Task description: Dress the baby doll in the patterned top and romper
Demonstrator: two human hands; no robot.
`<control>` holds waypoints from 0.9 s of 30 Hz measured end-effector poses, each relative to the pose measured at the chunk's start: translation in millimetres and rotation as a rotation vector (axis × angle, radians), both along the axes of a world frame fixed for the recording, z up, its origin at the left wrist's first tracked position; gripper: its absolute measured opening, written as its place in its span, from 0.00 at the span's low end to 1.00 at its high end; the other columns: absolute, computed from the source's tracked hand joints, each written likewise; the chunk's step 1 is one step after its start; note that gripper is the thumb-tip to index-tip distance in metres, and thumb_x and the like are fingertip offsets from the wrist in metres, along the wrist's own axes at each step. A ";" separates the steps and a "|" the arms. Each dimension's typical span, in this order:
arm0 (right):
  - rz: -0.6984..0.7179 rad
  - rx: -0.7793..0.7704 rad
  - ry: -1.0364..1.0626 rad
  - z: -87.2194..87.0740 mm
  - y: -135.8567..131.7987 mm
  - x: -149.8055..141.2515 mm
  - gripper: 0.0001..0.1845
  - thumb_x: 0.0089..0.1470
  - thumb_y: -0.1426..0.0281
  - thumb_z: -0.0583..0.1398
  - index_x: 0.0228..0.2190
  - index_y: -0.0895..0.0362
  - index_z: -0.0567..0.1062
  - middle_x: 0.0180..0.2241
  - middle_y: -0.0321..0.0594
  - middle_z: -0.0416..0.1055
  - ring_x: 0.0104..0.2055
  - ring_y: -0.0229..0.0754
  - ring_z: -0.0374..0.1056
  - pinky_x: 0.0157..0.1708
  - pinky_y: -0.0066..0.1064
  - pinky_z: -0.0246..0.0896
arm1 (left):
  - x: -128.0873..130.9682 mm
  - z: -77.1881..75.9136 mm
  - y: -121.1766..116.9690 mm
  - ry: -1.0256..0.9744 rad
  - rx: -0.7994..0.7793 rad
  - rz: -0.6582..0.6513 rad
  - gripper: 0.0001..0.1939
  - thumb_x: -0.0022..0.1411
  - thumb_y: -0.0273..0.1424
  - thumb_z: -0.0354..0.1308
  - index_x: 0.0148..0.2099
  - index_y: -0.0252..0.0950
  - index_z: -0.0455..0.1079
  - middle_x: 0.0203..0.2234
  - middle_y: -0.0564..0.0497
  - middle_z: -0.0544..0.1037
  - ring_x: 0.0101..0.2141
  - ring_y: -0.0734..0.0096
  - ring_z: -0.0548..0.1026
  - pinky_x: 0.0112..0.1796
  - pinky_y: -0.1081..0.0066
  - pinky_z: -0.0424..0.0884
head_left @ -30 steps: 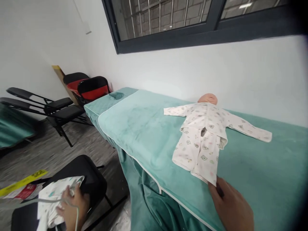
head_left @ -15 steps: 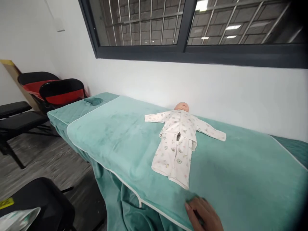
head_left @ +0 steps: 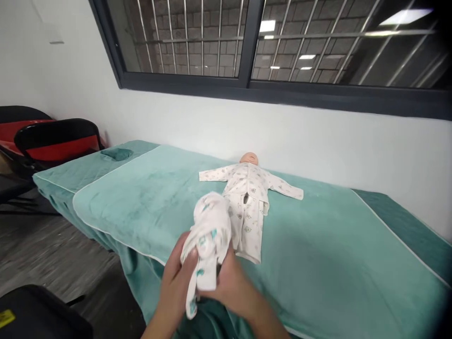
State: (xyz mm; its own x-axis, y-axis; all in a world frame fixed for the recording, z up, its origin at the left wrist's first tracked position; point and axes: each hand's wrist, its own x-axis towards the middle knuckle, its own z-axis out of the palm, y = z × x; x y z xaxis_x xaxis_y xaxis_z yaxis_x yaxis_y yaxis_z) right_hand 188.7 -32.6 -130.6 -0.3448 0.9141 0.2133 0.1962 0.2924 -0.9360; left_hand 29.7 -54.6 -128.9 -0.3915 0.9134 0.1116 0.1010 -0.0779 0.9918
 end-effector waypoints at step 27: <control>-0.896 0.264 0.080 53.0 60.6 203.6 0.45 0.43 0.57 0.72 0.60 0.51 0.64 0.55 0.48 0.71 0.56 0.57 0.69 0.54 0.49 0.67 | 33.6 -36.7 12.6 0.180 -0.078 -0.472 0.19 0.69 0.45 0.53 0.54 0.42 0.75 0.52 0.46 0.78 0.50 0.60 0.78 0.53 0.63 0.72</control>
State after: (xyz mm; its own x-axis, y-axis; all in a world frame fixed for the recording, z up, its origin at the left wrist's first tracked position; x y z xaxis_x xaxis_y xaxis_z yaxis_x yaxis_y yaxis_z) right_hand 392.3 28.0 -77.6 0.4895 0.7504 0.4442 0.3887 0.2682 -0.8815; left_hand 63.3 -42.0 -165.7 0.0845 0.9944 0.0642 0.2423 -0.0830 0.9666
